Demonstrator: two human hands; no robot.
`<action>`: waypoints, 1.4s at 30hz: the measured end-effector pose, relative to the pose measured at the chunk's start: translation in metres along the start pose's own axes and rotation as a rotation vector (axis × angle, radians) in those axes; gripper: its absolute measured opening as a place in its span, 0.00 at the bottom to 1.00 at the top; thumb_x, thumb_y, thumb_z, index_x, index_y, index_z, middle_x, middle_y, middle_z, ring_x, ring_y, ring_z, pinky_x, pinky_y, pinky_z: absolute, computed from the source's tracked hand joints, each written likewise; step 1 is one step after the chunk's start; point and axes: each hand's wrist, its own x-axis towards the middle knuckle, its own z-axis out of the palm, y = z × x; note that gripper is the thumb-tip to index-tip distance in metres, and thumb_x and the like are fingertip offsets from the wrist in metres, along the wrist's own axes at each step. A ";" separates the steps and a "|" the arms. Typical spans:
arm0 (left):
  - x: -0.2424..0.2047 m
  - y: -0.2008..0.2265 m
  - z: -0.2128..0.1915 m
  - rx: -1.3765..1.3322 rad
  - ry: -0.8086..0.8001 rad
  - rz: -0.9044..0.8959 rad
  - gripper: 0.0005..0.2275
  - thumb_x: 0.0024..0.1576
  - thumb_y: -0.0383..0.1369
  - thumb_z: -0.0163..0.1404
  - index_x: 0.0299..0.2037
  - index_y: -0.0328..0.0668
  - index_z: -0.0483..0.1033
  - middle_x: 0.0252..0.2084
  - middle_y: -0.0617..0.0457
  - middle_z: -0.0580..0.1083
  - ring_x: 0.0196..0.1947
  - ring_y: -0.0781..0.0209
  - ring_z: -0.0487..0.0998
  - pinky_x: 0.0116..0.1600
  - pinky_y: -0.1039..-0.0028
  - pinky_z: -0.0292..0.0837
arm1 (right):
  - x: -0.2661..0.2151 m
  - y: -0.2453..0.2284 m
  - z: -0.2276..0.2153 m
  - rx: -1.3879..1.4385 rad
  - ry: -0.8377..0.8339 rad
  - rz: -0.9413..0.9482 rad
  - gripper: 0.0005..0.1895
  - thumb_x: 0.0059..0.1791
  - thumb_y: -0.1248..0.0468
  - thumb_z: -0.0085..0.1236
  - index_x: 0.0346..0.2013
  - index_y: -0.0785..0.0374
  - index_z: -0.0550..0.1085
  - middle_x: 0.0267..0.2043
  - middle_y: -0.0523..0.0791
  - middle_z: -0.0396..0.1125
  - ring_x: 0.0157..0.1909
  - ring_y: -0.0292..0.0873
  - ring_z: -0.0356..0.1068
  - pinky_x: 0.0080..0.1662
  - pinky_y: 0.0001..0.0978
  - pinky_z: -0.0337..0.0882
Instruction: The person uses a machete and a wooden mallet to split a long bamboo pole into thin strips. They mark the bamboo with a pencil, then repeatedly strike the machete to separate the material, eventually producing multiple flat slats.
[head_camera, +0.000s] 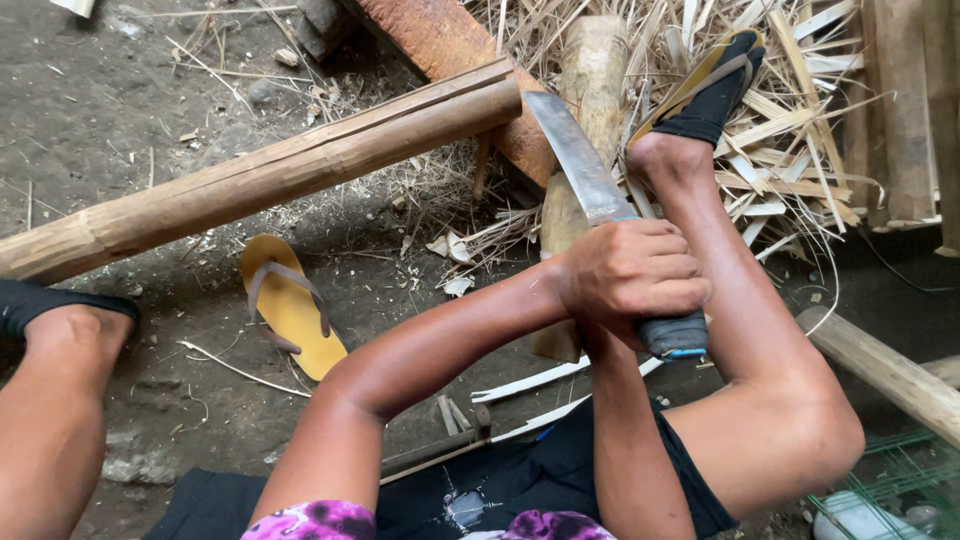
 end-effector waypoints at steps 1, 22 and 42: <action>-0.001 0.001 0.002 -0.013 -0.004 -0.003 0.16 0.54 0.42 0.54 0.41 0.35 0.73 0.33 0.50 0.70 0.35 0.52 0.76 0.44 0.64 0.73 | -0.001 0.002 -0.004 -0.016 0.022 0.014 0.10 0.45 0.80 0.42 0.29 0.69 0.71 0.28 0.47 0.60 0.32 0.50 0.62 0.38 0.41 0.61; -0.006 0.002 0.000 0.048 -0.018 -0.013 0.10 0.57 0.35 0.54 0.43 0.37 0.73 0.37 0.52 0.72 0.38 0.56 0.77 0.49 0.65 0.75 | -0.005 0.002 -0.005 0.029 -0.013 -0.053 0.11 0.46 0.76 0.50 0.43 0.69 0.65 0.41 0.48 0.57 0.46 0.50 0.59 0.50 0.43 0.59; 0.022 0.008 -0.125 0.296 0.186 -0.432 0.13 0.53 0.34 0.63 0.42 0.36 0.76 0.38 0.45 0.78 0.37 0.51 0.82 0.46 0.67 0.80 | -0.005 0.033 0.054 2.150 -1.343 -0.297 0.52 0.38 0.59 0.74 0.71 0.67 0.56 0.59 0.47 0.64 0.60 0.44 0.67 0.61 0.36 0.67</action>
